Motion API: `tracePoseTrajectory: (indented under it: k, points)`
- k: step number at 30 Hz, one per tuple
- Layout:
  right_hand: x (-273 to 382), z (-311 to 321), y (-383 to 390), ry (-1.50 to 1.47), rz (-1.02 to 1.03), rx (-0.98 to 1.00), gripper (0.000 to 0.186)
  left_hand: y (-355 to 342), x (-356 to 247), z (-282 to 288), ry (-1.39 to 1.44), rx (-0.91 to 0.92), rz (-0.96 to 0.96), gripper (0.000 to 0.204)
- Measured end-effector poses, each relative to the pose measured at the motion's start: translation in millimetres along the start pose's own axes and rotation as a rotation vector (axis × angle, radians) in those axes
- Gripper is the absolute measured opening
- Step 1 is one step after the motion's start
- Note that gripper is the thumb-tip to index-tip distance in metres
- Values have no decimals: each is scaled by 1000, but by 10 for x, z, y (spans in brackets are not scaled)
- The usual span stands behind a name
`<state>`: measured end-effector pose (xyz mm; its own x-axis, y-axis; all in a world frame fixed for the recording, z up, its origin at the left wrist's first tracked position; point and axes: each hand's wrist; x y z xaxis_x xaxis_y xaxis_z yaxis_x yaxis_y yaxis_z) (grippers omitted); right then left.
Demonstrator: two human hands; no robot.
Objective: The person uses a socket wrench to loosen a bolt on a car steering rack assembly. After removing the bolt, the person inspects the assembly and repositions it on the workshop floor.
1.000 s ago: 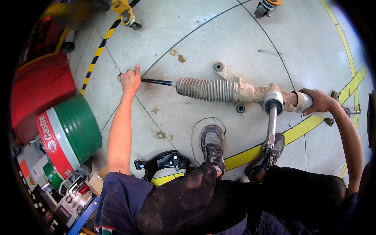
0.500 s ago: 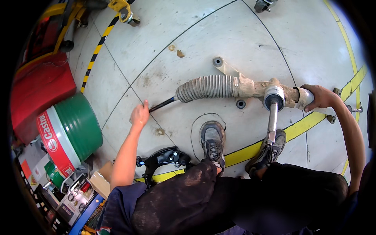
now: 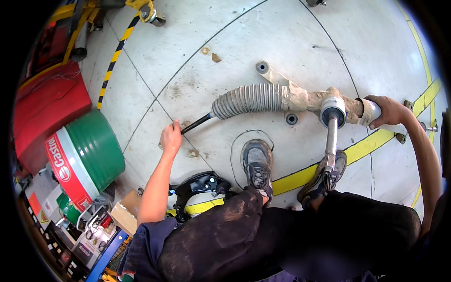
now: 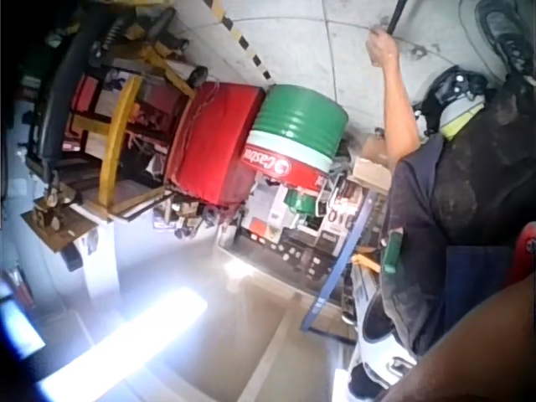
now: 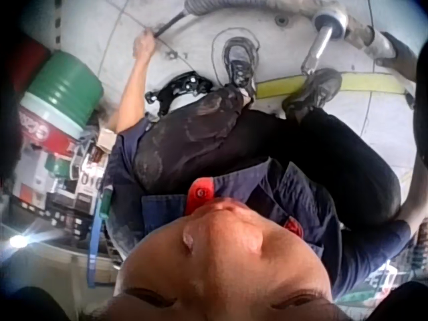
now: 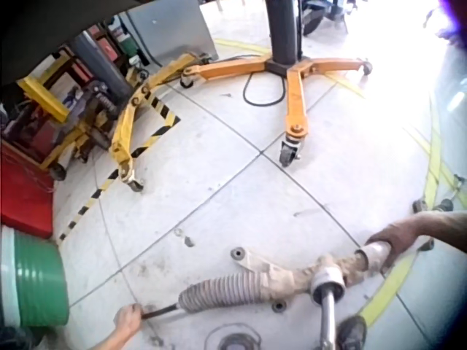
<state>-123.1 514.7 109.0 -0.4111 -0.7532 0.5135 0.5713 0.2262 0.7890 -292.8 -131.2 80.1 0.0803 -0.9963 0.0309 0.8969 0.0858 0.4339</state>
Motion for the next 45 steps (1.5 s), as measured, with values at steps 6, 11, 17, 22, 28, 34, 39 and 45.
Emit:
tracePoseTrajectory:
  k: [6, 11, 17, 22, 28, 34, 39, 45]
  points:
    - [-127, -80, 26, -26, 115, -60, 88, 50, -240, 49, 226, -156, -155, 35]
    - [-125, -302, 407, 254, 139, -362, 105, 350, -864, 20, 281, -199, -713, 56]
    - [-410, -605, 552, 535, 23, -543, 95, 383, -1382, 118, 169, -135, -747, 89]
    - [-484, -595, 483, 567, 66, -557, 77, 222, -1411, 64, 196, -109, -829, 87]
    - [-355, -600, 510, 558, -46, -509, 71, 108, -1462, 129, 189, -24, -835, 79]
    - [-494, -633, 474, 527, -8, -504, 61, 130, -1540, 224, 190, 40, -750, 74]
    - [-403, -443, 616, 672, 88, -492, 69, 345, -1608, 303, 270, 73, -650, 63]
    - [-327, -662, 691, 773, -40, -542, 71, 363, -1609, 231, 269, 52, -693, 60]
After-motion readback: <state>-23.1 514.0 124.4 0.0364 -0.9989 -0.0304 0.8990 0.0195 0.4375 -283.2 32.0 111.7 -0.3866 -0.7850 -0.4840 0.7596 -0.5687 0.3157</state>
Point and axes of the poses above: each hand's wrist, its own y-axis away from the middle knuckle, its own z-axis out of the back of the hand, x = y × z, and after that the axes turned 2 degrees about z, right-handed
